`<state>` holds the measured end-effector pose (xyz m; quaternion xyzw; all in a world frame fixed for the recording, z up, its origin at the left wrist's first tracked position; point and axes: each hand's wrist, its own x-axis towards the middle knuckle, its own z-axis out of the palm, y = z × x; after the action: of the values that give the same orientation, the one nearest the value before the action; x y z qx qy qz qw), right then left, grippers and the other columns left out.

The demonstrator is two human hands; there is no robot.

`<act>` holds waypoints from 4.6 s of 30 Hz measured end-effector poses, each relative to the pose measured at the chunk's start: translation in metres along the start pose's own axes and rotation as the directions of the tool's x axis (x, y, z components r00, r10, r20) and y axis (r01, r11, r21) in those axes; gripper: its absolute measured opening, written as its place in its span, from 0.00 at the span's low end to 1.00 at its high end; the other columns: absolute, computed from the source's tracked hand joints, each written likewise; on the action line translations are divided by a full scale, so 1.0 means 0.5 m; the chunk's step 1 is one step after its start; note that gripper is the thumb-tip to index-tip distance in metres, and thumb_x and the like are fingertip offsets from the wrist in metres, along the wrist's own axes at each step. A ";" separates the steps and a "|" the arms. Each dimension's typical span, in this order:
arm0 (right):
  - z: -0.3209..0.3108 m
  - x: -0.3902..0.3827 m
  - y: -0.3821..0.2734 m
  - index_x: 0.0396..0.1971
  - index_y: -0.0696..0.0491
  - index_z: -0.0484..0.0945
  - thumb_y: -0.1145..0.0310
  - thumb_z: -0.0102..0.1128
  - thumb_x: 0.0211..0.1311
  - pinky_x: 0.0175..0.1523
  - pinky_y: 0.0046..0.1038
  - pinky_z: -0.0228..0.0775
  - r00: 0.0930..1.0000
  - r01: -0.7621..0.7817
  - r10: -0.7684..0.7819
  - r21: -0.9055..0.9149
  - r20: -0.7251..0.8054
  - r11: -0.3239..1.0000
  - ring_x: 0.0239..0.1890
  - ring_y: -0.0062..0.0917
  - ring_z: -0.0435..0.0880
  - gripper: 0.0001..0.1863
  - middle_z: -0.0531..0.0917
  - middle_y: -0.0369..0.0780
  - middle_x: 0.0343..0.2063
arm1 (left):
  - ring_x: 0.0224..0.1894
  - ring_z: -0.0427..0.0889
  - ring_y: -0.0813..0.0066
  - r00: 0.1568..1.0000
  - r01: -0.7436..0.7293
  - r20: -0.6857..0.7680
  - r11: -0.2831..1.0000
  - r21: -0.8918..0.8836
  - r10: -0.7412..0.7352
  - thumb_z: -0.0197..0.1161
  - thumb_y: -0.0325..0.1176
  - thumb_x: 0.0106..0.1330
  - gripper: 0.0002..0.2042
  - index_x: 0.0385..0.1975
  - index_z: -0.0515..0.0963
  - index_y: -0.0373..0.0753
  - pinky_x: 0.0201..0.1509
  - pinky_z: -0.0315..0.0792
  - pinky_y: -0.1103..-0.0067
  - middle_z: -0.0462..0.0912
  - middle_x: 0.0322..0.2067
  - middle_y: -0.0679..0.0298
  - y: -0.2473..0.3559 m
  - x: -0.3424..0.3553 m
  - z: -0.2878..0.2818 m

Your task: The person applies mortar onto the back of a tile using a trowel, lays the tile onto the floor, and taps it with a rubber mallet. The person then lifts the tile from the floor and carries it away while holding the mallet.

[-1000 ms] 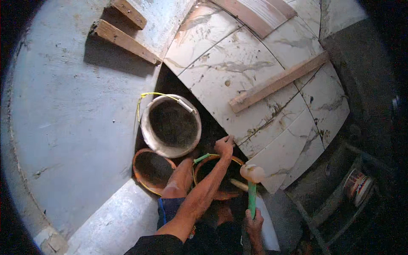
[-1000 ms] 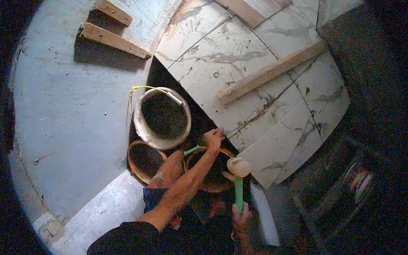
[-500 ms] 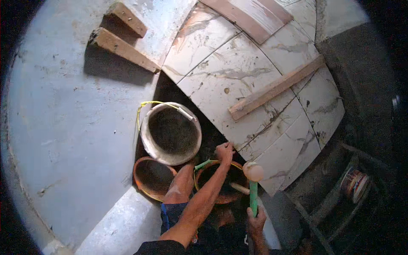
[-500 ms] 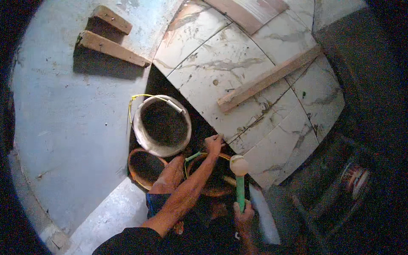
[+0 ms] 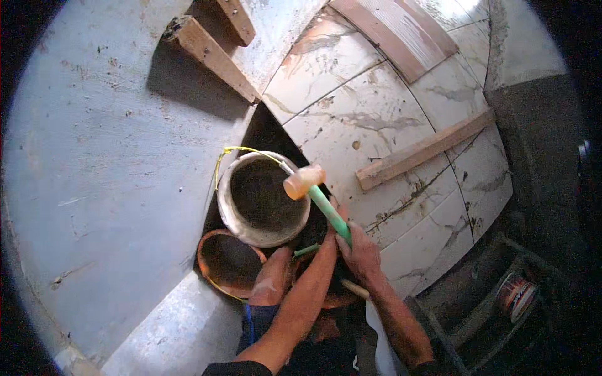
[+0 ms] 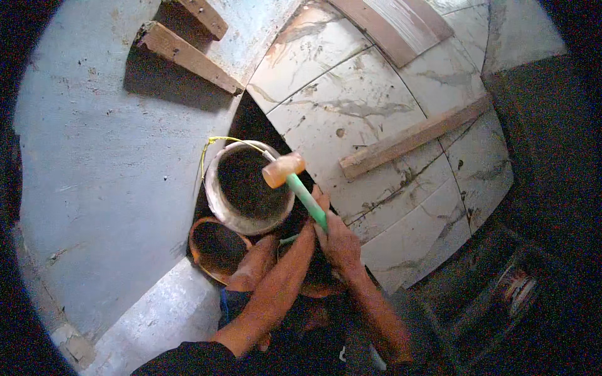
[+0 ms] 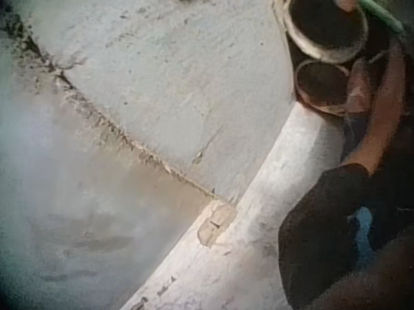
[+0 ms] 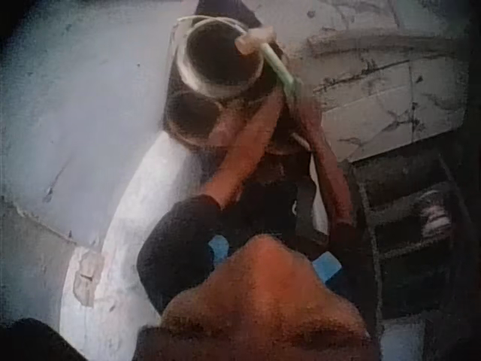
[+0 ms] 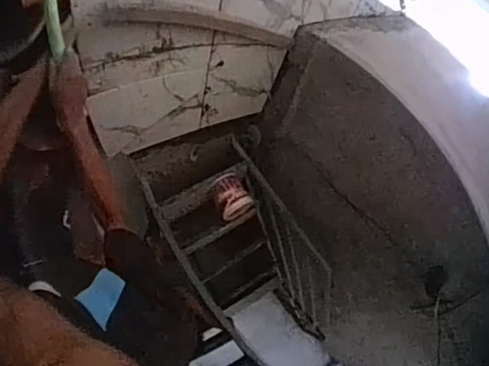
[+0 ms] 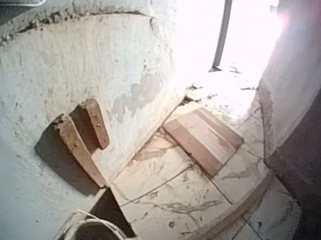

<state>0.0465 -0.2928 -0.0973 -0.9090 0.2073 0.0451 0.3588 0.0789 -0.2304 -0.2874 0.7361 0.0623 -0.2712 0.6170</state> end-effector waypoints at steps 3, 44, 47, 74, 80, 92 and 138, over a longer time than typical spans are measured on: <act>0.025 0.076 -0.017 0.46 0.58 0.65 0.61 0.52 0.55 0.35 0.39 0.70 0.980 -0.016 0.039 -0.113 0.197 0.993 0.32 0.43 0.77 0.22 0.76 0.49 0.35 | 0.34 0.72 0.61 0.993 0.120 0.033 0.986 -0.118 -0.117 0.50 0.40 0.60 0.16 0.38 0.69 0.32 0.43 0.66 0.70 0.74 0.30 0.58 0.033 -0.026 0.000; -0.077 -0.272 0.065 0.44 0.59 0.66 0.62 0.54 0.52 0.22 0.33 0.70 0.965 -0.215 0.252 -0.349 0.065 0.912 0.23 0.37 0.76 0.22 0.73 0.45 0.24 | 0.44 0.68 0.74 0.832 0.551 0.316 0.746 -0.374 -0.456 0.50 0.38 0.62 0.18 0.47 0.64 0.34 0.46 0.62 0.80 0.70 0.42 0.63 0.136 0.045 -0.037; -0.040 -0.268 0.060 0.42 0.58 0.66 0.61 0.53 0.53 0.20 0.30 0.70 0.972 -0.147 0.208 -0.409 0.109 0.901 0.21 0.31 0.76 0.21 0.70 0.41 0.22 | 0.41 0.68 0.73 0.831 0.556 0.325 0.711 -0.430 -0.452 0.50 0.37 0.61 0.13 0.43 0.65 0.40 0.44 0.60 0.76 0.70 0.40 0.66 0.143 0.046 -0.021; -0.075 -0.470 0.083 0.37 0.55 0.66 0.55 0.55 0.54 0.21 0.27 0.69 0.815 -0.580 0.563 0.194 0.141 0.791 0.21 0.27 0.77 0.20 0.74 0.41 0.20 | 0.49 0.69 0.66 0.871 0.491 0.284 0.730 -0.476 -0.401 0.52 0.40 0.61 0.20 0.48 0.64 0.33 0.50 0.63 0.72 0.72 0.44 0.61 0.123 0.011 -0.007; -0.096 -0.627 0.126 0.36 0.49 0.66 0.52 0.56 0.53 0.15 0.22 0.62 0.228 -0.606 0.955 0.796 0.188 -0.012 0.12 0.18 0.69 0.18 0.71 0.34 0.17 | 0.16 0.71 0.67 0.797 0.588 0.179 0.808 -0.012 -0.577 0.49 0.41 0.62 0.16 0.41 0.67 0.36 0.21 0.68 0.79 0.74 0.18 0.62 0.077 -0.125 0.065; -0.041 -0.755 0.214 0.30 0.52 0.65 0.54 0.52 0.56 0.15 0.16 0.60 0.411 0.443 0.681 0.520 0.606 -0.730 0.12 0.12 0.65 0.16 0.66 0.28 0.14 | 0.61 0.51 0.55 0.723 0.686 0.346 0.683 -0.253 -0.598 0.38 0.43 0.66 0.25 0.58 0.50 0.33 0.64 0.47 0.64 0.52 0.58 0.50 0.095 -0.190 0.154; -0.071 -0.693 0.363 0.26 0.54 0.69 0.51 0.45 0.59 0.13 0.20 0.64 0.575 0.500 0.692 0.482 0.436 -0.719 0.09 0.16 0.67 0.19 0.67 0.29 0.10 | 0.60 0.53 0.58 0.720 0.694 0.364 0.626 -0.356 -0.591 0.42 0.49 0.64 0.28 0.58 0.51 0.36 0.63 0.51 0.65 0.54 0.58 0.54 0.077 -0.184 0.155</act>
<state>-0.3455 -0.3164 -0.1064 0.2214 0.4758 -0.3730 0.7652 -0.0074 -0.2899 -0.2171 0.4589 0.3197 -0.5276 0.6394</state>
